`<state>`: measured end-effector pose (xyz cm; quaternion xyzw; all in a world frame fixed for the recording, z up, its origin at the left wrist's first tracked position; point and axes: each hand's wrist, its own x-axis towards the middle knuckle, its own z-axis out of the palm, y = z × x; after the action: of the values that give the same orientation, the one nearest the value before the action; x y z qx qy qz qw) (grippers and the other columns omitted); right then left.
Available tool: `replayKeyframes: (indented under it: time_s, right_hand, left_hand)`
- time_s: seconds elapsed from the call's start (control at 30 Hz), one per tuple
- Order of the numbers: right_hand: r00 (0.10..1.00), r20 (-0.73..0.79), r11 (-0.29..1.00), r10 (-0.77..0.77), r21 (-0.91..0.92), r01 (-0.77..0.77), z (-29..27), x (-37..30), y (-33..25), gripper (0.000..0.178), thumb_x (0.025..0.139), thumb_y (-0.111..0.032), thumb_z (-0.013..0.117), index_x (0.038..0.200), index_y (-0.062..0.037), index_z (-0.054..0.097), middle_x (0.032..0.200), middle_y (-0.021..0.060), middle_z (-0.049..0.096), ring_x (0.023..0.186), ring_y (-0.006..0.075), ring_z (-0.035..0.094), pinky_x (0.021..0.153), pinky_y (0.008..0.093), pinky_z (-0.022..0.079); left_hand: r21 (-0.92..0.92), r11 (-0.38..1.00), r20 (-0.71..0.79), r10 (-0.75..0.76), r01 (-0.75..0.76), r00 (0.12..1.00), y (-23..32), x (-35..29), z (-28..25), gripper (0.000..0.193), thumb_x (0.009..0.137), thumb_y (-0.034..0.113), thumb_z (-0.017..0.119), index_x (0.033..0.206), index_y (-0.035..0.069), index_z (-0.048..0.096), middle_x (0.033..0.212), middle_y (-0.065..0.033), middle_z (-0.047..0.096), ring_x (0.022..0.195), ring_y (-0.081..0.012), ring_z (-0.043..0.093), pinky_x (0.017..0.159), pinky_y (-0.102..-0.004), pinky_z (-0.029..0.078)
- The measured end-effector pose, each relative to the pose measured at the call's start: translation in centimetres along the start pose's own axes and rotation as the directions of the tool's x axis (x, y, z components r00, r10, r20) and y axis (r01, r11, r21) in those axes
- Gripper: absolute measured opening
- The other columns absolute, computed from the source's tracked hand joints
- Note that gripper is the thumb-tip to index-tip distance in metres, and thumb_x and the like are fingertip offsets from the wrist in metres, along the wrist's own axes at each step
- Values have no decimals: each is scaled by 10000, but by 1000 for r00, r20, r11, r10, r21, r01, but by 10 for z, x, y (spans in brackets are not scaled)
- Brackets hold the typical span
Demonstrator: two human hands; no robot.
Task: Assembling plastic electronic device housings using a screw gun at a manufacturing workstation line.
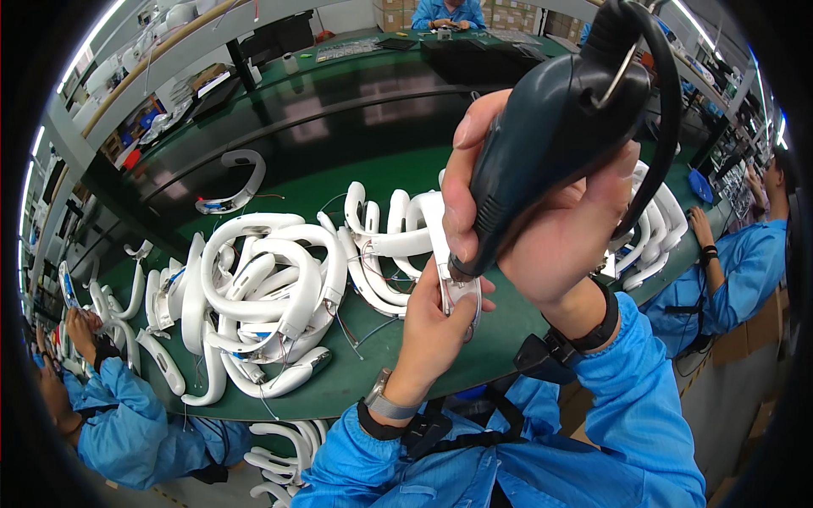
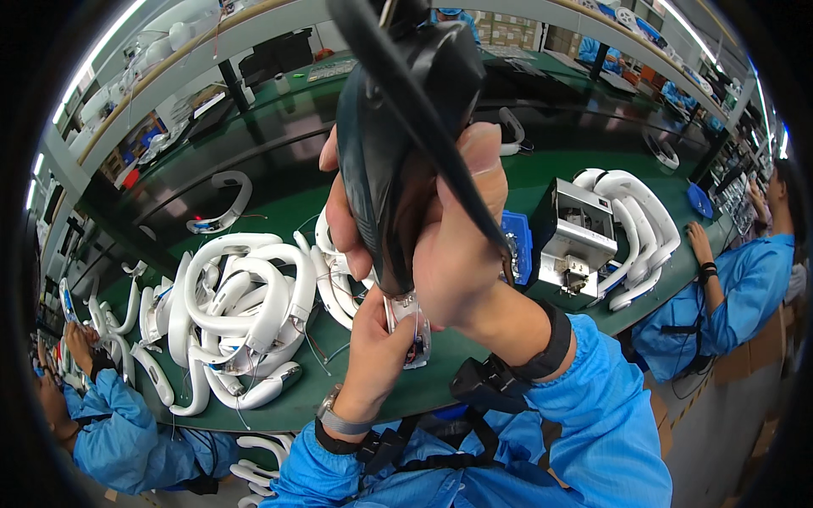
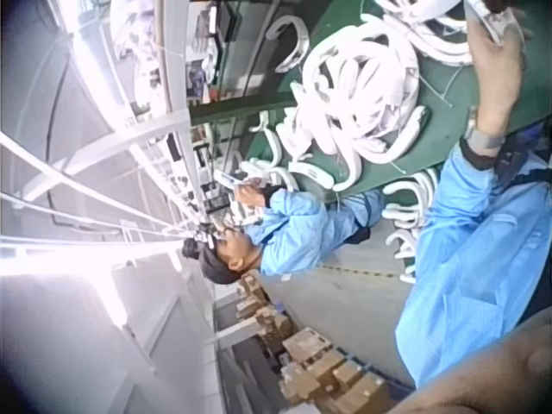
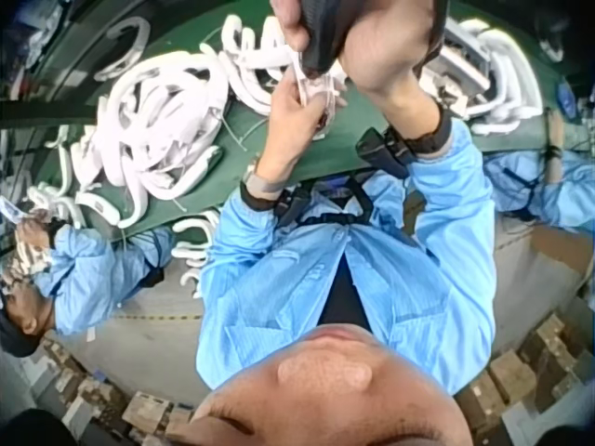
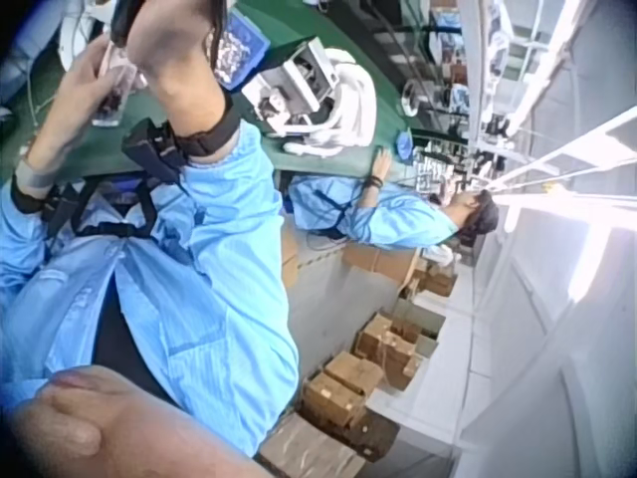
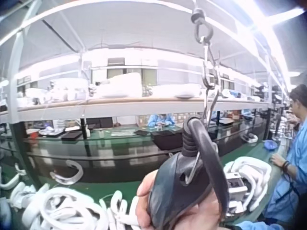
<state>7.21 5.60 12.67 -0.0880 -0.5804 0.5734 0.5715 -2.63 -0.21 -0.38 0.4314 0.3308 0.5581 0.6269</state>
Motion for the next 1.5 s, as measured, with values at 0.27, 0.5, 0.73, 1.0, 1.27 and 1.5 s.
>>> replayKeyframes:
  time_s: [0.27, 0.5, 0.73, 1.0, 1.27, 1.5]
  right_hand:
    - [999, 14, 988, 52, -144, -50, 1, -8, -10, 1008, 790, -894, 269, 1060, 51, 495, 664, 141, 607, 470, 139, 560, 423, 238, 473]
    - [883, -214, 873, -418, -362, 326, -54, -3, -28, 677, 1004, -570, 292, 1295, 21, 447, 929, 94, 586, 733, 140, 584, 662, 273, 489]
    - [855, -22, 151, -519, -986, 66, -96, -58, -13, 748, 902, -221, 583, 1515, 23, 229, 1573, 246, 182, 1464, 390, 161, 1187, 441, 111]
    - [879, 407, 729, 248, -676, 107, -48, -61, -66, 466, 761, -343, 793, 1097, -38, 690, 921, 124, 709, 874, 280, 696, 764, 347, 534]
    - [835, 77, 693, 544, -603, -396, -59, -119, -55, 396, 748, -262, 837, 1003, -7, 672, 858, 101, 720, 765, 158, 692, 706, 279, 521]
    - [859, 168, 763, 483, -562, -319, -31, -113, -85, 447, 819, -231, 783, 1114, -44, 504, 865, 125, 720, 755, 207, 712, 680, 291, 527]
  left_hand:
    - [34, 997, 9, 67, -67, 998, -4, 3, 6, 462, 892, 21, 530, 1341, -11, 431, 1023, -120, 643, 854, -178, 662, 768, -292, 535]
    - [-106, 994, -49, 18, -23, 999, 28, 2, -1, 422, 1020, 259, 285, 1293, -7, 467, 990, -156, 657, 793, -210, 668, 722, -322, 547]
    - [-75, 995, -11, 63, -64, 998, 90, 3, -12, 486, 1049, 301, 238, 1204, -51, 536, 835, -167, 668, 643, -214, 659, 599, -310, 547]
    - [398, 899, 266, -305, 184, 914, 148, -45, 11, 552, 1047, 318, 289, 1291, -112, 536, 864, -174, 694, 696, -208, 672, 623, -294, 545]
    - [798, 220, 468, 360, -561, 807, 115, -67, 8, 278, 787, 94, 721, 1055, 21, 724, 834, -112, 710, 732, -234, 692, 730, -341, 576]
    - [784, -232, 606, 485, -576, 630, 152, -71, 19, 300, 675, -37, 728, 973, -9, 711, 820, -102, 698, 745, -249, 695, 664, -323, 574]
